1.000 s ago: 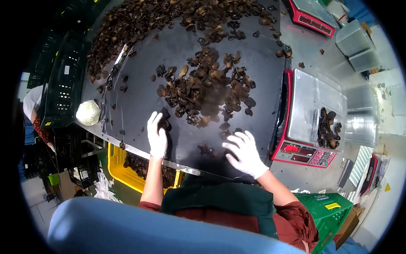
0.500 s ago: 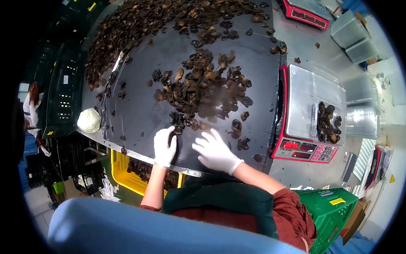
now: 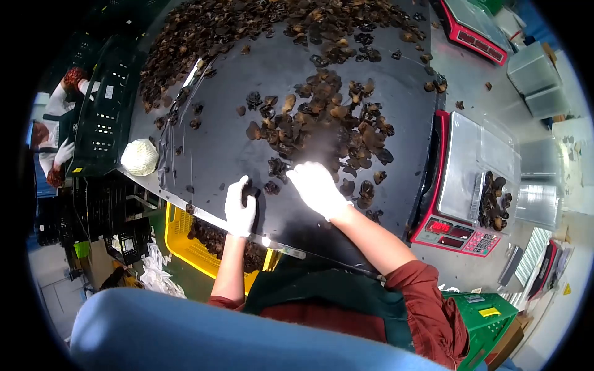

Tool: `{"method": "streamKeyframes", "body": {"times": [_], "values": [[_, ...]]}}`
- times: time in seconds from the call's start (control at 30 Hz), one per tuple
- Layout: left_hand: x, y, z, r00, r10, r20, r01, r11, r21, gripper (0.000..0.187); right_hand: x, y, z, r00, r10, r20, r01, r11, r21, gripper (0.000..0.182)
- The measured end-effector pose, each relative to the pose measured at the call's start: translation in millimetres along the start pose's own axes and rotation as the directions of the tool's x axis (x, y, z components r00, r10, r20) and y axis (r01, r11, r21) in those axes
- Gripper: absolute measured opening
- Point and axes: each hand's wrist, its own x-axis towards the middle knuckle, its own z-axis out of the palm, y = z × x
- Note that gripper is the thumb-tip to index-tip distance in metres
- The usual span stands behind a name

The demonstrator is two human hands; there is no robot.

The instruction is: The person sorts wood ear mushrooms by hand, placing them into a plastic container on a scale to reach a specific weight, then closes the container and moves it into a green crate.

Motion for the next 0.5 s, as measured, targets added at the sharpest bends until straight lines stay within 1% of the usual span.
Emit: {"method": "streamKeyframes", "body": {"times": [0.03,0.07,0.13,0.17,0.2,0.27,0.3,0.33,0.4,0.43,0.5], "values": [[5,-4,0,1.0,-0.011,0.011,0.012,0.999,-0.035,0.041,2,0,-2,0.997,0.032,0.066,-0.033,0.999,0.013,0.029],[10,-8,1,0.999,-0.024,0.021,0.025,0.997,-0.07,0.041,4,-2,-2,0.999,0.038,0.005,-0.038,0.997,0.066,0.03],[28,7,0,1.0,0.016,0.024,-0.014,0.995,-0.094,0.043,8,-12,-7,0.991,0.065,-0.113,-0.045,0.984,0.17,0.03],[35,14,1,0.999,0.036,0.027,-0.033,0.994,-0.107,0.044,11,-12,1,0.994,0.059,-0.097,-0.053,0.997,0.065,0.033],[42,15,5,0.995,0.065,0.077,-0.06,0.996,-0.07,0.053,15,-16,4,0.99,0.065,-0.128,-0.055,0.995,0.078,0.031],[55,32,9,0.969,0.175,0.173,-0.16,0.982,-0.102,0.061,21,-23,7,0.977,0.08,-0.196,-0.061,0.993,0.103,0.031],[59,31,15,0.941,0.209,0.265,-0.193,0.977,-0.085,0.064,21,-21,15,0.989,0.079,-0.122,-0.071,0.995,0.065,0.028],[59,33,18,0.911,0.181,0.371,-0.205,0.978,0.027,0.061,19,-17,21,0.992,0.079,-0.102,-0.071,0.995,0.076,0.026],[64,36,16,0.878,0.06,0.474,-0.079,0.997,0.021,0.046,19,-12,21,0.995,0.072,-0.064,-0.066,0.993,0.097,0.023],[61,31,16,0.9,0.063,0.432,-0.053,0.998,-0.034,0.043,16,-12,14,0.993,0.066,-0.094,-0.052,0.988,0.144,0.019],[54,14,16,0.935,0.064,0.348,-0.012,0.989,-0.15,0.037,9,-12,-8,0.992,0.122,0.012,-0.122,0.967,0.224,0.028]]}}
